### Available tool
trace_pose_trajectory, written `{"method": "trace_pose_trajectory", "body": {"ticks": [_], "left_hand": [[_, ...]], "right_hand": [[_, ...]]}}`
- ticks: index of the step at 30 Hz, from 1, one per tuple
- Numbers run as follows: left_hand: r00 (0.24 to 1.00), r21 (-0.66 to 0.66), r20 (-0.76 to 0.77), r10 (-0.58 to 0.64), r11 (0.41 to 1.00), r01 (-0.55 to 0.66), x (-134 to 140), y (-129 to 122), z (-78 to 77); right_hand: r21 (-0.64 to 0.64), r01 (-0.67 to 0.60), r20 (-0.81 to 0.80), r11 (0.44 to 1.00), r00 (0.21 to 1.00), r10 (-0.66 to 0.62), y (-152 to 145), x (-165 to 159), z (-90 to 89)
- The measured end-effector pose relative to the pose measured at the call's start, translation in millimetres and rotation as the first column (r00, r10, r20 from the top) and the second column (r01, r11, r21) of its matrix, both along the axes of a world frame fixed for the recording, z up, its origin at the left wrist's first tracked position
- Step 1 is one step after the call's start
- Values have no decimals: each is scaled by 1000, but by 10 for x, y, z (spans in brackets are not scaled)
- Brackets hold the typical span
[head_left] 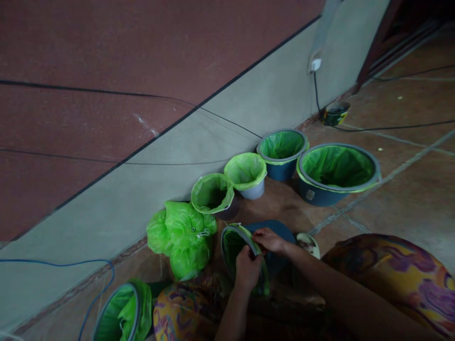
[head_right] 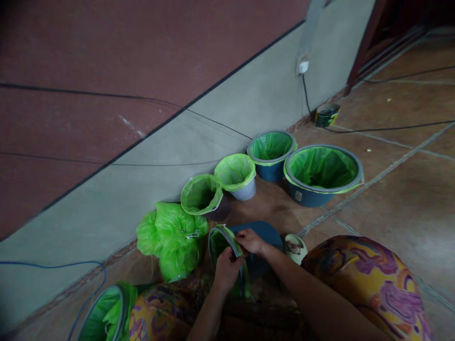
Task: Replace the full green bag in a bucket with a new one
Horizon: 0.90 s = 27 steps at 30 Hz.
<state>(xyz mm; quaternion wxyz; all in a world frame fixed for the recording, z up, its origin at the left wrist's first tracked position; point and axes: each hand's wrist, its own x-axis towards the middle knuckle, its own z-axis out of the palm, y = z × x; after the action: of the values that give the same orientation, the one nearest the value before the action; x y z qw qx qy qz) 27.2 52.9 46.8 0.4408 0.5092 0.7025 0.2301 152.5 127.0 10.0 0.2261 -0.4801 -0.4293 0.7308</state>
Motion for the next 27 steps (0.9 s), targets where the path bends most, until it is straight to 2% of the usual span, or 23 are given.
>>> {"method": "trace_pose_trajectory", "body": {"ticks": [3,8,11,14,17,20,23,25,27], "left_hand": [[1000,1,-22,-9,1000,9,55,-49,-11],[989,-11,-116,-96,995,95,129,-186,-59],[971,-27,-189,-144,990,141,154,-241,-15],[939,-70,-279,-200,980,188,155,-270,74],[893,-106,-366,-262,965,239,101,-297,124],[841,-123,-428,-331,943,309,-15,-317,84],[766,-201,-492,-413,910,362,-140,-329,-8],[720,-271,-516,-465,885,378,-195,-347,-66],[690,-312,-519,-504,864,396,-223,-386,-110]], "right_hand": [[26,40,4,999,999,-40,35,10,-11],[72,106,8,992,994,-107,89,25,13],[53,126,70,991,989,-130,109,33,63],[110,88,183,990,977,-107,118,49,129],[132,43,224,990,972,-72,108,67,189],[138,-1,249,990,968,-33,90,76,212],[114,-53,288,992,957,18,82,80,186],[66,20,235,998,971,-35,90,83,154],[31,151,125,988,980,-154,108,90,120]]}}
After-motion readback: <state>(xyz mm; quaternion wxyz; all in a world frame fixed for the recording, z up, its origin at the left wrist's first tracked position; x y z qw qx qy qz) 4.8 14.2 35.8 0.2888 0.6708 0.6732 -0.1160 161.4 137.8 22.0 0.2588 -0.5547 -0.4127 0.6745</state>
